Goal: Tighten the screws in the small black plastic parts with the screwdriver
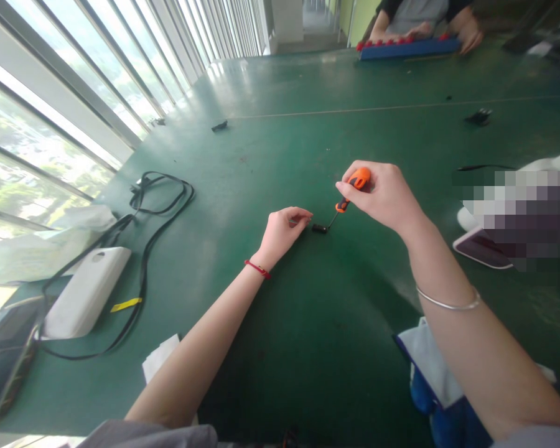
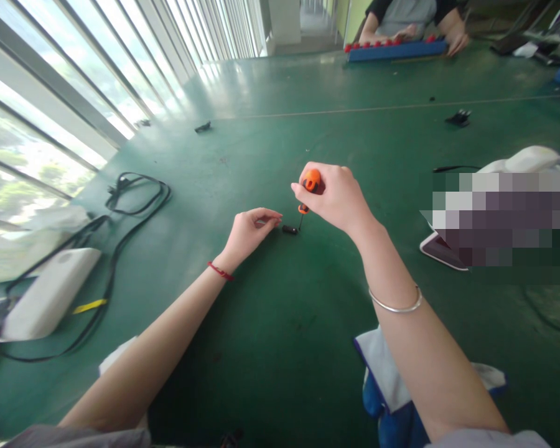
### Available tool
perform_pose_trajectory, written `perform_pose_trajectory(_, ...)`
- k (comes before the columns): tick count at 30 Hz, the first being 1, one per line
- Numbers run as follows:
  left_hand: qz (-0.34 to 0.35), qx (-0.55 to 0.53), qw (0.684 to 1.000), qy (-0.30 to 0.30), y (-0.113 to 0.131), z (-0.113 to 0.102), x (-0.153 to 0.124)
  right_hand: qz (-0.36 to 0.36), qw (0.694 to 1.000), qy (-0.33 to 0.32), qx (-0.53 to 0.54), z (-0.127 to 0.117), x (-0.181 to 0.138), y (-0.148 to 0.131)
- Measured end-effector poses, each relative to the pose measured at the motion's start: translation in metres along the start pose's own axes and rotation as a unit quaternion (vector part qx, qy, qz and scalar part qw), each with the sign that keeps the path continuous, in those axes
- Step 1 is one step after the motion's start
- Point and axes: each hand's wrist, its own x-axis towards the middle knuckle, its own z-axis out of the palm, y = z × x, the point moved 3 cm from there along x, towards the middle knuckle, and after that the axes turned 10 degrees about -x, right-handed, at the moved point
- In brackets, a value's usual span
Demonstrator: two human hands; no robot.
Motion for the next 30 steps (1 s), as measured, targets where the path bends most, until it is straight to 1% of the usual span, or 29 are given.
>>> perform_pose_trajectory(3,-0.009,-0.035,0.999,-0.011,-0.0021,0.0020,-0.0001,-0.002,1.000,-0.003,0.001,-0.0002,0.0000,-0.0004)
perform_pose_trajectory(6,-0.002,-0.050,0.998,-0.030,-0.0026,0.0042,-0.0004,-0.003,1.000,-0.005,0.001,-0.0002,-0.0001,-0.0001)
perform_pose_trajectory(14,0.039,0.011,0.998,-0.055,0.0019,0.0032,0.0002,0.002,1.000,-0.007,-0.001,-0.0002,-0.0001,0.0007)
perform_pose_trajectory(17,0.034,0.019,0.998,-0.056,0.0010,0.0027,0.0000,0.002,1.000,-0.008,-0.001,-0.0005,-0.0002,0.0005)
perform_pose_trajectory(25,-0.001,-0.024,0.999,-0.049,-0.0057,0.0036,-0.0011,0.001,1.000,-0.013,0.001,-0.0009,-0.0006,0.0004)
perform_pose_trajectory(30,0.004,-0.017,0.999,-0.046,-0.0046,0.0032,-0.0011,0.001,1.000,-0.013,-0.001,-0.0009,-0.0007,0.0002)
